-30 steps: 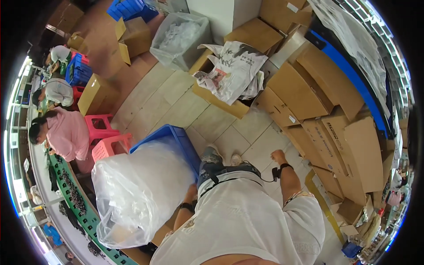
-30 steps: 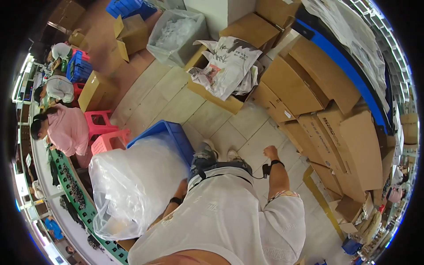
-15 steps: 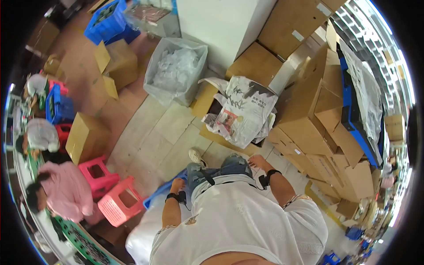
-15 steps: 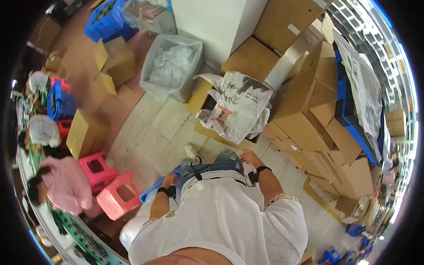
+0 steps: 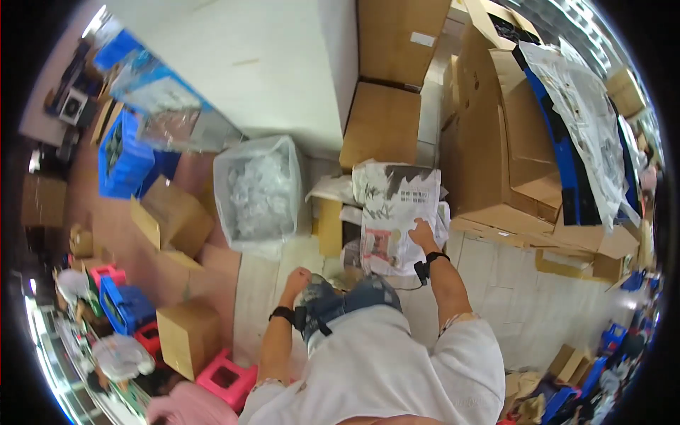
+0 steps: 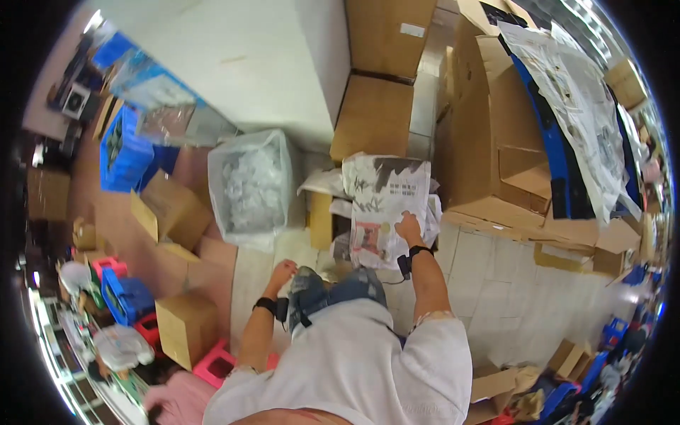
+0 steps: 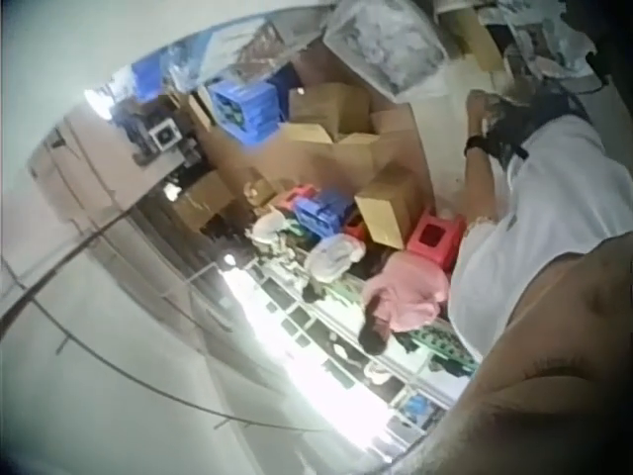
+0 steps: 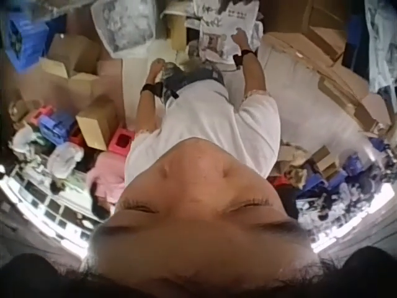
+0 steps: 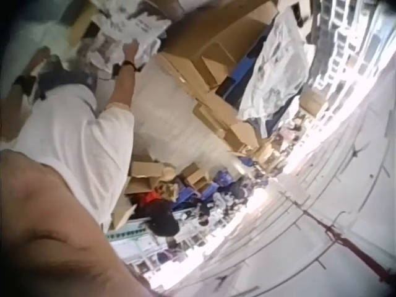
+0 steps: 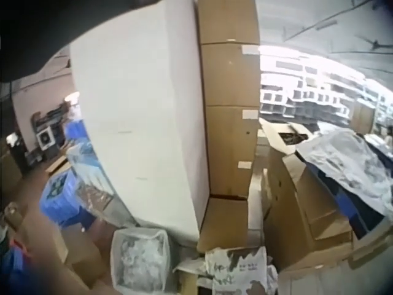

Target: The person packs black electronic components into a plastic bag, moves to a different area to retrieve a new box, and then places the components into the new box before folding the flaps to close it.

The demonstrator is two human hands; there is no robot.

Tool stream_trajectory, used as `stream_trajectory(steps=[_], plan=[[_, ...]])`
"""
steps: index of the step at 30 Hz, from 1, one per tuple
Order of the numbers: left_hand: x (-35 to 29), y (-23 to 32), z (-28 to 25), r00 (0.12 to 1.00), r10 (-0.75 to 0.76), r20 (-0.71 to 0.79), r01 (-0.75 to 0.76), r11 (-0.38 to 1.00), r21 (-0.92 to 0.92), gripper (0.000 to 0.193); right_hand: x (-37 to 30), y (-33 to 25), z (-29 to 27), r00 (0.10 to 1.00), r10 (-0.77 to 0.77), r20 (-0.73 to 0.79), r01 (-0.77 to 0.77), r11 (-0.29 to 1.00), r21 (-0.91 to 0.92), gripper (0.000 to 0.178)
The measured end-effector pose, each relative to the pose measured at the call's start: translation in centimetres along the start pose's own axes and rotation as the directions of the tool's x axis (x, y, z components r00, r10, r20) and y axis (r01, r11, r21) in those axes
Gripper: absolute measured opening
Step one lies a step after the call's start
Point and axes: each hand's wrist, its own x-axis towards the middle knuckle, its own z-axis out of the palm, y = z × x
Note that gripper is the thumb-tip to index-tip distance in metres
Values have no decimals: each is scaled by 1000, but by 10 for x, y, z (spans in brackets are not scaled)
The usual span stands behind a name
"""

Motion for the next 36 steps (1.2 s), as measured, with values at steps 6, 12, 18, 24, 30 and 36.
stream_trajectory(steps=[6,12,18,24,30,36], plan=[[138,42,50,959,252,132,-277,933,230,32,111,-40,-12,912,-8,-411,-43,992,-115,66],[275,49,113,953,5,302,-82,967,243,62,202,15,25,935,279,-218,-336,892,-303,76],[351,-25,162,855,-107,507,113,993,20,95,241,24,96,863,505,36,-464,818,-340,83],[350,-38,194,682,-269,680,320,946,53,86,162,54,228,735,590,334,-534,807,-251,76],[280,-55,198,555,-297,777,397,915,67,73,66,83,308,730,616,294,-564,787,-250,72],[215,-108,232,414,-356,837,408,895,179,69,-3,77,272,857,515,-28,-513,857,49,45]])
